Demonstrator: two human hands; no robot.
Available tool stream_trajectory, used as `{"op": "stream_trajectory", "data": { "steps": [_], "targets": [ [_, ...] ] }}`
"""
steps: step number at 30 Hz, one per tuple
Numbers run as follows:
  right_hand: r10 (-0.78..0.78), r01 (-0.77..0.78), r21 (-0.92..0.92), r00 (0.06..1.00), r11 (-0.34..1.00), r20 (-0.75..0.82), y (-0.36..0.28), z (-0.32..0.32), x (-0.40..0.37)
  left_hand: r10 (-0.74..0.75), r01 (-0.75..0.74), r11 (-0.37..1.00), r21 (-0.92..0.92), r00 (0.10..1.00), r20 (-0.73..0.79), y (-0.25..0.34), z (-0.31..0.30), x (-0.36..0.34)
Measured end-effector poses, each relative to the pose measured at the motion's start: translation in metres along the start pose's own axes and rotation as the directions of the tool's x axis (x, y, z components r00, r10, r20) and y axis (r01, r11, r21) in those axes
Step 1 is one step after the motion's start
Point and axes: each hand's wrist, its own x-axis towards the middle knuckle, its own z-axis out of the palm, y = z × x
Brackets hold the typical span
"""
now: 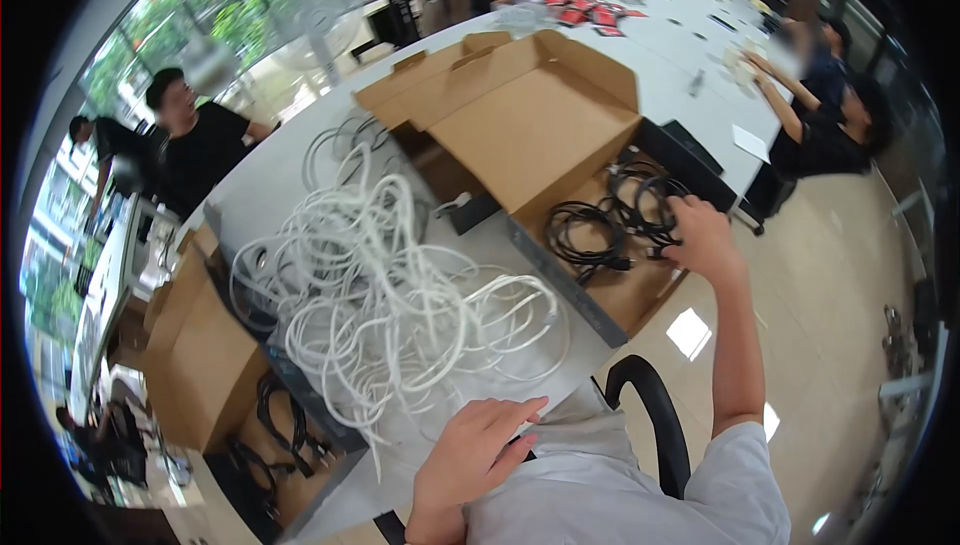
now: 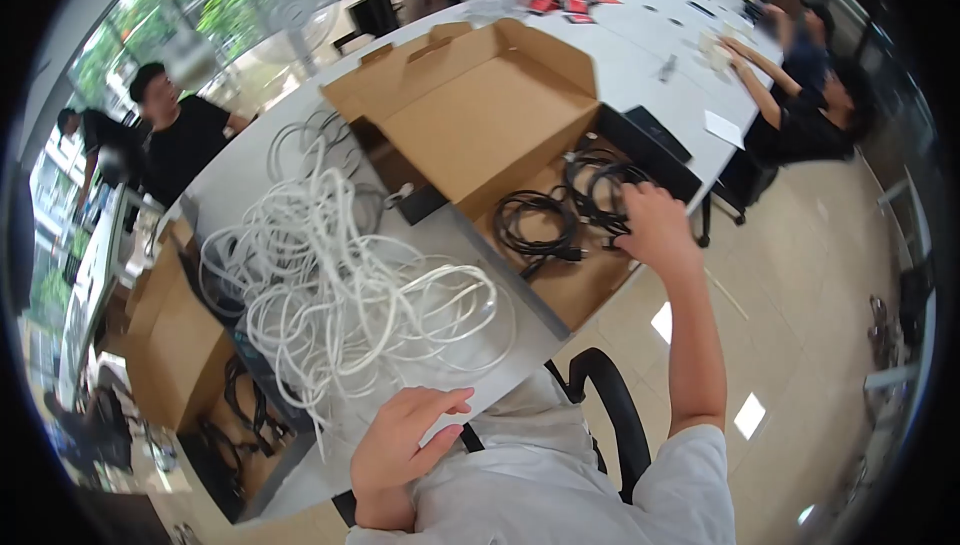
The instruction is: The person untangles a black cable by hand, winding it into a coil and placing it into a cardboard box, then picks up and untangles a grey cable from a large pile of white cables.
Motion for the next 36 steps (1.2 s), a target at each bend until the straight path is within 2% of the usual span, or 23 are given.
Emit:
{"op": "stream_trajectory", "data": {
  "steps": [5,8,9,12,13,16,18,20,21,24,27,29,32,36],
  "targets": [
    [-0.107,0.122,0.045,0.962,0.992,-0.253,-0.045,-0.036,-0.001,-0.073,0.079,0.996,0.042,0.99,-0.123,0.0,-0.01,-0.026],
    [-0.327,0.397,0.279,0.907,0.874,-0.265,-0.091,-0.056,0.002,-0.08,0.095,0.994,0.053,0.969,-0.232,0.002,-0.017,-0.04],
    [-0.377,0.422,0.361,0.906,0.832,-0.192,-0.108,-0.065,0.0,-0.079,0.098,0.993,0.059,0.96,-0.268,0.003,-0.02,-0.043],
    [-0.64,0.613,0.421,0.763,0.669,-0.095,-0.144,-0.073,0.004,-0.093,0.177,0.975,0.135,0.874,-0.477,0.004,-0.026,-0.053],
    [-0.704,0.667,0.421,0.705,0.615,-0.089,-0.154,-0.074,0.008,-0.106,0.245,0.949,0.2,0.843,-0.528,0.003,-0.027,-0.057],
    [-0.778,0.757,0.313,0.623,0.574,-0.079,-0.174,-0.078,0.018,-0.142,0.45,0.834,0.319,0.733,-0.665,0.001,-0.031,-0.067],
    [-0.773,0.761,0.371,0.616,0.533,-0.153,-0.192,-0.092,0.028,-0.183,0.571,0.756,0.32,0.654,-0.734,0.0,-0.032,-0.07],
    [-0.764,0.737,0.457,0.622,0.497,-0.172,-0.208,-0.106,0.044,-0.212,0.597,0.751,0.282,0.623,-0.753,-0.006,-0.033,-0.073],
    [-0.725,0.692,0.563,0.653,0.452,-0.22,-0.22,-0.114,0.05,-0.227,0.608,0.749,0.263,0.609,-0.76,-0.009,-0.033,-0.075],
    [-0.604,0.603,0.622,0.757,0.499,-0.25,-0.254,-0.128,0.075,-0.254,0.606,0.748,0.269,0.636,-0.729,-0.018,-0.033,-0.075],
    [-0.591,0.732,0.462,0.68,0.502,-0.435,-0.282,-0.111,0.126,-0.269,0.593,0.751,0.292,0.678,-0.684,-0.021,-0.032,-0.074],
    [-0.622,0.756,0.473,0.648,0.452,-0.44,-0.302,-0.094,0.169,-0.299,0.597,0.741,0.308,0.704,-0.644,-0.019,-0.035,-0.076],
    [-0.683,0.795,0.307,0.607,0.523,-0.406,-0.332,-0.069,0.216,-0.328,0.592,0.75,0.296,0.721,-0.61,-0.025,-0.038,-0.08],
    [-0.711,0.77,0.166,0.634,0.616,-0.304,-0.369,-0.013,0.29,-0.335,0.556,0.794,0.246,0.738,-0.585,-0.034,-0.042,-0.082]
  ]
}}
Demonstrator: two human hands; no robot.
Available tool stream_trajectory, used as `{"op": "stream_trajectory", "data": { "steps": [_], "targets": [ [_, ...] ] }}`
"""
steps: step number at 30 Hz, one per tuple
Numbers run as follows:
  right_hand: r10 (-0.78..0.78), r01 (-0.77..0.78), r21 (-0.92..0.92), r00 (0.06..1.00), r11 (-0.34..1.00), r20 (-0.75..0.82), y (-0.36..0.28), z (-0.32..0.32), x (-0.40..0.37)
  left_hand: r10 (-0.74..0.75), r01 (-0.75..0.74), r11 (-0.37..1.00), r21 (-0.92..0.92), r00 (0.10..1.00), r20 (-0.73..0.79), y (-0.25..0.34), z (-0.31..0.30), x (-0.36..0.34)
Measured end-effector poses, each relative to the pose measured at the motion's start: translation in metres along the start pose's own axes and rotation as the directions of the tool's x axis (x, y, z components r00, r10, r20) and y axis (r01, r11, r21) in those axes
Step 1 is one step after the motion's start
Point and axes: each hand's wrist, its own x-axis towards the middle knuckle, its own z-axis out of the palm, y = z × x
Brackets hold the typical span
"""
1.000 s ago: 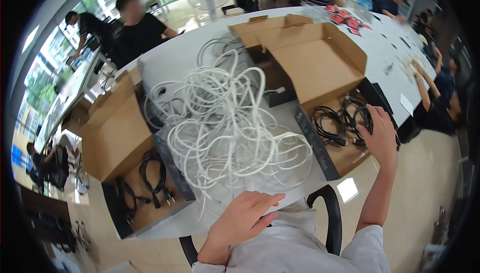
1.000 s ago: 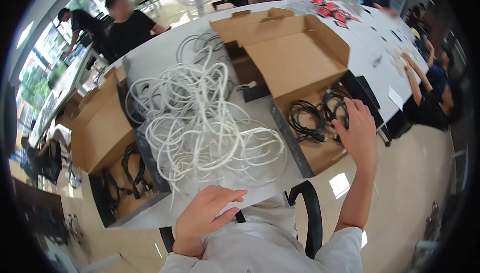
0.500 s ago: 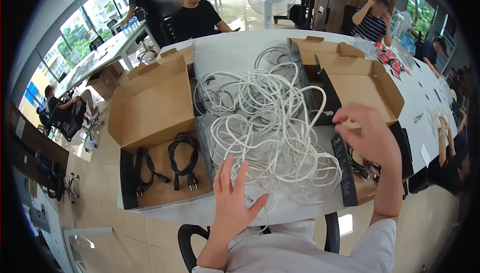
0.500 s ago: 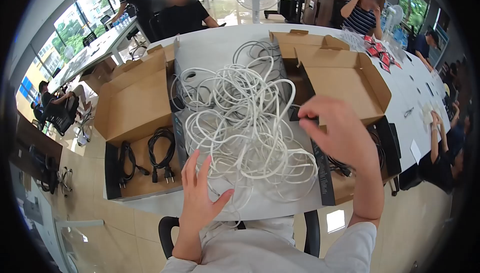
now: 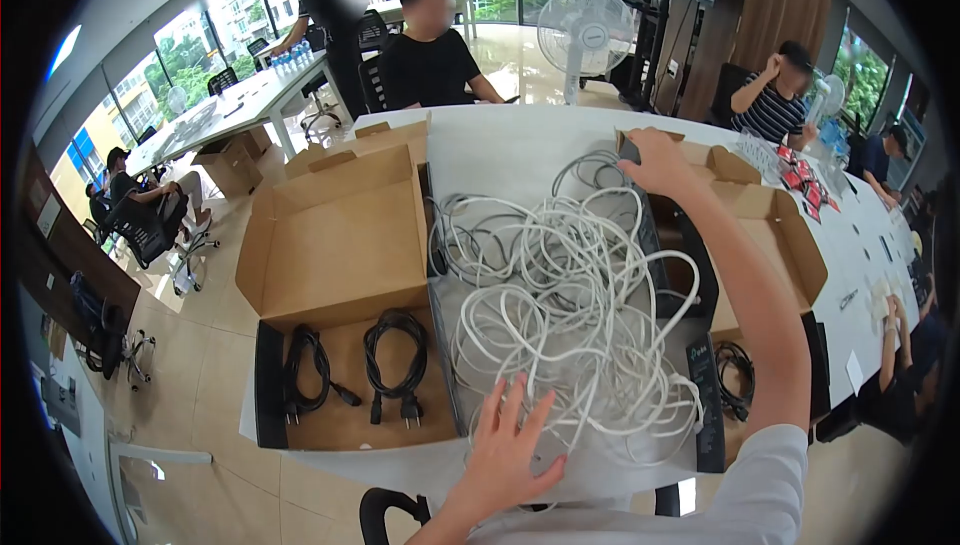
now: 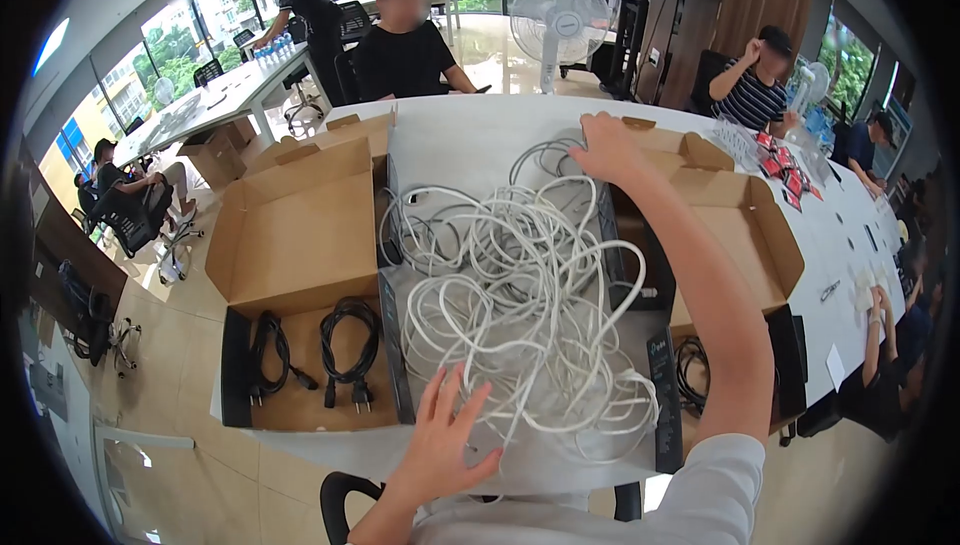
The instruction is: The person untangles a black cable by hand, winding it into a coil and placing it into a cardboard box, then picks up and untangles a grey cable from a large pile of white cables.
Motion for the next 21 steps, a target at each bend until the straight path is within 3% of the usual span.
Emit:
{"op": "stream_trajectory", "data": {
  "steps": [6,9,12,15,18,21],
  "targets": [
    [0.008,-0.009,0.001,0.94,1.0,0.341,0.039,0.056,0.051,-0.019,0.021,0.998,-0.061,0.999,0.043,-0.011,0.006,-0.001],
    [0.046,-0.037,-0.03,0.909,0.999,0.414,0.048,0.066,0.069,-0.038,0.042,0.997,-0.068,0.998,0.055,-0.01,0.006,0.0],
    [0.111,-0.124,0.008,0.911,0.992,0.397,0.06,0.086,0.082,0.021,-0.019,0.999,0.049,0.999,-0.026,-0.007,-0.003,0.001],
    [0.082,-0.084,-0.009,0.923,0.996,0.376,0.074,0.111,0.095,-0.068,0.089,0.977,-0.194,0.991,0.113,-0.023,0.02,-0.009],
    [0.06,-0.074,0.026,0.935,0.997,0.35,0.091,0.139,0.102,-0.034,0.042,0.988,-0.147,0.998,0.055,-0.026,0.018,-0.002],
    [0.119,-0.118,-0.033,0.871,0.992,0.476,0.099,0.154,0.107,-0.012,0.021,0.969,-0.247,0.999,0.041,-0.03,0.023,-0.008]
  ]
}}
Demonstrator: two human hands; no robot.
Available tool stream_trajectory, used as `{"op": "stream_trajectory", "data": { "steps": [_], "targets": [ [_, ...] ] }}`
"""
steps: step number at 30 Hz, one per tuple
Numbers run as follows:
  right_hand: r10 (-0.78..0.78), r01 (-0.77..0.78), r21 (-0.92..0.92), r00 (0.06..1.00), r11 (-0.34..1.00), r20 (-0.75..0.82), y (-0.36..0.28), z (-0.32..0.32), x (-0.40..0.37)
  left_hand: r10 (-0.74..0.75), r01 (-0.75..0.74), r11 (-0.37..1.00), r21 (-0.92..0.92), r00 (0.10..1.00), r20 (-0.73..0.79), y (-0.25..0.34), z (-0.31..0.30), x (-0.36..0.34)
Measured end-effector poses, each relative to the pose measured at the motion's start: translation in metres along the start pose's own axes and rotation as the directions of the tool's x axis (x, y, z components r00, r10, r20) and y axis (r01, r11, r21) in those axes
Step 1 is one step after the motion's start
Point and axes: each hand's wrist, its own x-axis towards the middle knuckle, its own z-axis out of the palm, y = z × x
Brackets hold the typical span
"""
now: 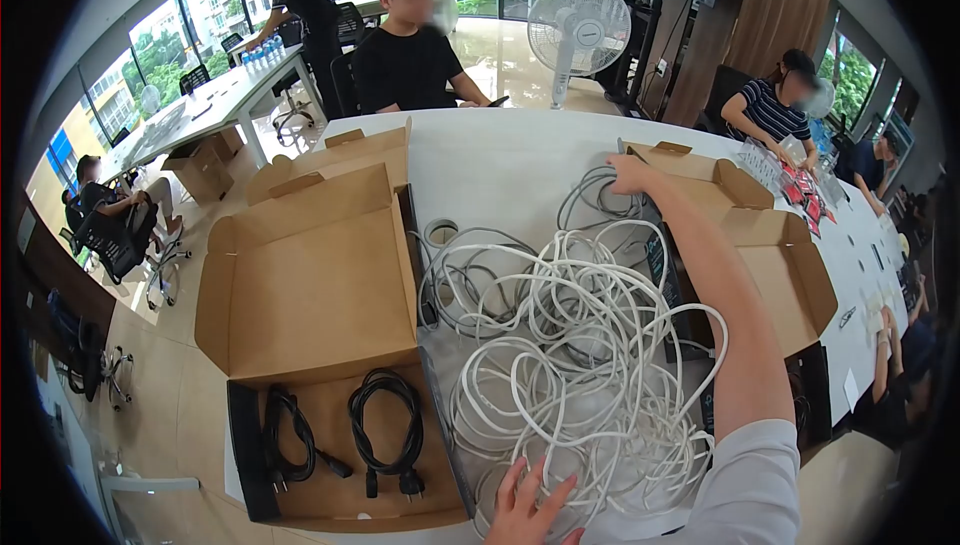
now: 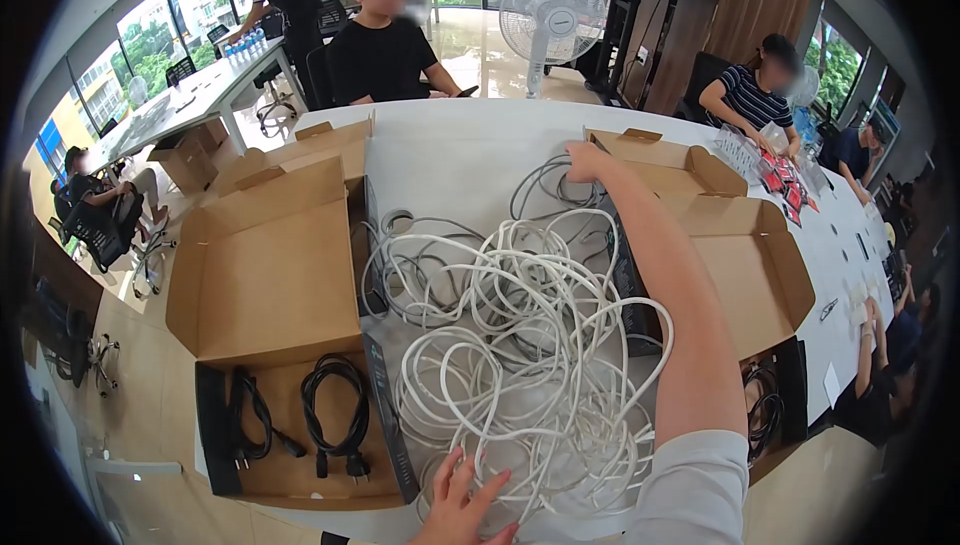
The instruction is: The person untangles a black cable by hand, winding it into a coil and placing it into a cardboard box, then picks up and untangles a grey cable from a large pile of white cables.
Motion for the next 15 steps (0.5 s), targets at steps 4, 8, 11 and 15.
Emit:
{"op": "stream_trajectory", "data": {
  "steps": [4,8,11,15],
  "targets": [
    [0.104,-0.11,0.024,0.981,0.994,0.162,-0.004,0.007,-0.001,-0.002,0.0,0.999,-0.054,1.0,-0.03,-0.004,0.006,0.0],
    [0.138,-0.152,0.019,0.937,0.988,0.321,-0.01,0.01,-0.008,-0.017,0.017,1.0,-0.013,1.0,-0.003,-0.004,0.008,0.0],
    [0.112,-0.11,-0.022,0.952,0.994,0.285,-0.011,0.023,-0.01,-0.006,0.006,1.0,0.006,1.0,-0.009,-0.006,0.011,-0.001],
    [0.033,-0.044,0.027,0.952,0.999,0.304,-0.011,0.036,-0.007,0.007,-0.007,1.0,0.001,1.0,-0.023,-0.005,0.011,-0.001]
  ]
}}
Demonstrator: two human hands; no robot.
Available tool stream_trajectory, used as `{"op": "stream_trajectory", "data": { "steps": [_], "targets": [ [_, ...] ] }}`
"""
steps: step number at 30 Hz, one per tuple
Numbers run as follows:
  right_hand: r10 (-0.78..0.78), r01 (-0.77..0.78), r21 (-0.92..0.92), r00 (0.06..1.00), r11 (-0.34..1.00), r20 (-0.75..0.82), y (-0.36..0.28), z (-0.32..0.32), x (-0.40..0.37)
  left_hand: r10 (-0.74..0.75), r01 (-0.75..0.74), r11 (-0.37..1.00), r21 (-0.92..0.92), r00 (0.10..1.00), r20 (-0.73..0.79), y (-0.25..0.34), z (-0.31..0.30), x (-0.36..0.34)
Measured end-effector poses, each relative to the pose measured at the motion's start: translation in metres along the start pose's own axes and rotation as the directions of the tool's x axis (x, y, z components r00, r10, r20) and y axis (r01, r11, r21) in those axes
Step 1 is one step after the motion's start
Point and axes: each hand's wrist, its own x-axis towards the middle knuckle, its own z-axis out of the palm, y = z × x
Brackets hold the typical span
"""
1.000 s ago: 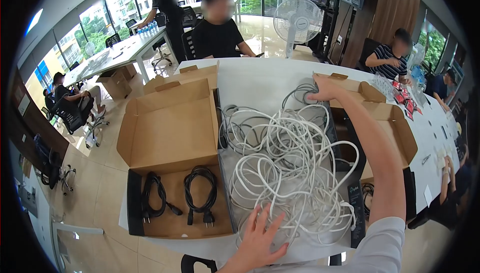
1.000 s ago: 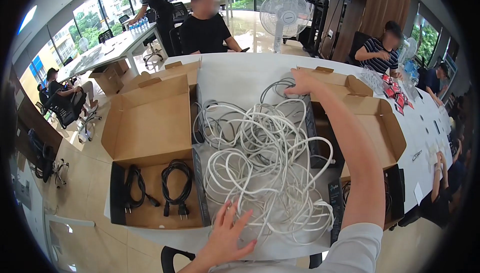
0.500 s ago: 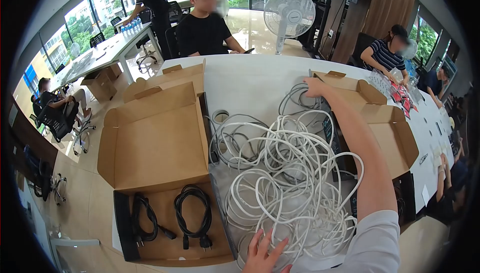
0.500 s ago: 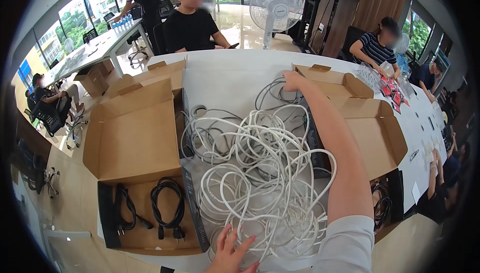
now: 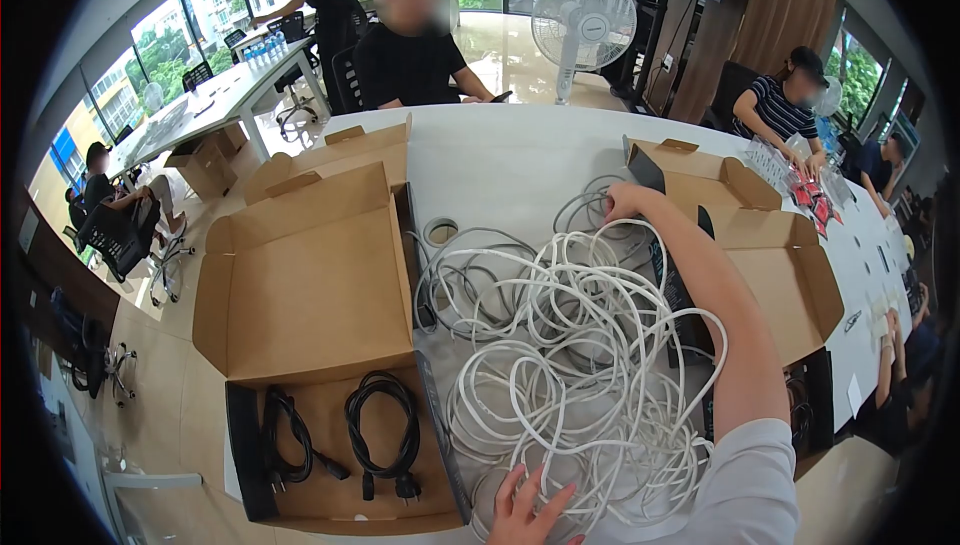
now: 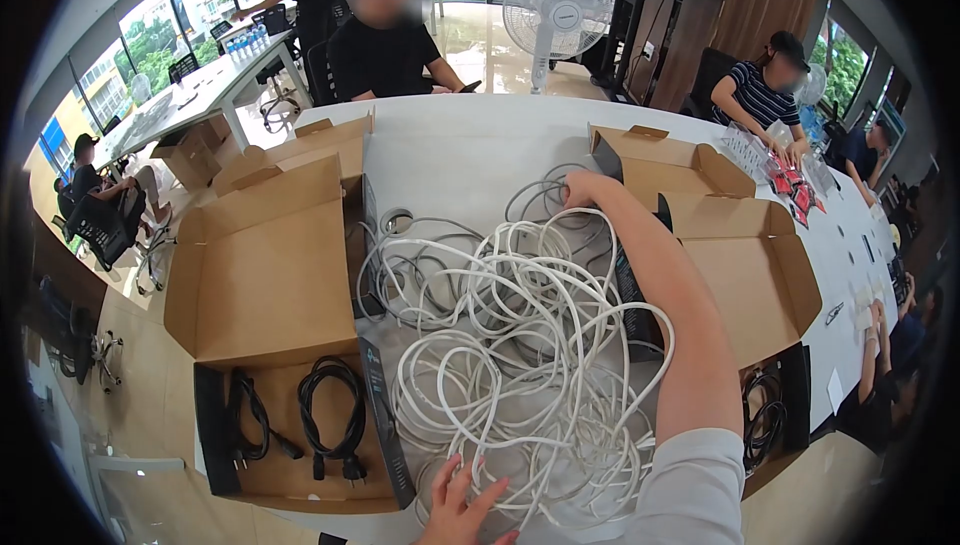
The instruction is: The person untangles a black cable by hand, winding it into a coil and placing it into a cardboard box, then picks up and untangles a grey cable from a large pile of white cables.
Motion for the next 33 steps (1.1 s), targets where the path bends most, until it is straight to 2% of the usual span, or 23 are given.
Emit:
{"op": "stream_trajectory", "data": {
  "steps": [1,4,7,8,10,13,16,20,24,26,30,33],
  "targets": [
    [-0.02,0.019,0.028,0.999,0.999,0.025,0.0,0.0,-0.001,0.0,0.0,1.0,-0.003,1.0,0.002,-0.001,0.001,0.0],
    [-0.097,0.092,-0.071,0.992,0.993,-0.077,-0.009,-0.002,-0.007,-0.004,0.004,1.0,0.006,1.0,0.001,-0.001,0.002,-0.001],
    [-0.127,0.115,-0.061,0.958,0.991,-0.259,-0.023,-0.02,-0.01,-0.026,0.026,0.999,0.038,1.0,-0.01,0.005,0.0,-0.001],
    [-0.08,0.103,0.113,0.978,0.988,-0.192,-0.028,-0.027,-0.014,-0.031,0.032,0.998,0.047,0.999,-0.007,0.006,0.0,-0.001],
    [-0.022,0.037,0.437,0.999,0.899,-0.039,-0.043,-0.047,-0.034,-0.032,0.033,0.998,0.057,0.999,-0.013,0.006,0.001,-0.003],
    [-0.029,0.033,0.278,0.999,0.96,-0.016,-0.062,-0.074,-0.068,-0.021,0.023,0.998,0.066,0.999,-0.035,0.007,0.003,-0.004],
    [-0.072,0.093,0.127,0.984,0.987,-0.163,-0.066,-0.102,-0.092,-0.009,0.013,0.996,0.091,0.999,-0.043,0.011,-0.001,-0.003],
    [-0.071,0.203,0.244,0.885,0.948,-0.461,-0.077,-0.143,-0.141,0.01,-0.005,0.995,0.098,0.999,-0.046,0.011,-0.003,-0.004],
    [-0.016,0.326,0.293,0.692,0.899,-0.722,-0.098,-0.181,-0.189,0.025,-0.014,0.983,0.185,0.998,-0.054,0.018,-0.004,-0.007],
    [0.003,0.367,0.264,0.578,0.892,-0.816,-0.102,-0.202,-0.201,-0.033,0.04,0.986,0.16,0.998,-0.048,0.008,0.012,-0.02],
    [0.198,0.515,0.528,0.563,0.675,-0.802,-0.134,-0.236,-0.26,0.009,0.014,0.976,0.218,0.994,-0.104,-0.009,0.027,-0.026],
    [0.248,0.635,0.574,0.53,0.517,-0.811,-0.148,-0.246,-0.285,0.029,0.003,0.97,0.243,0.991,-0.129,-0.006,0.025,-0.024]
  ]
}}
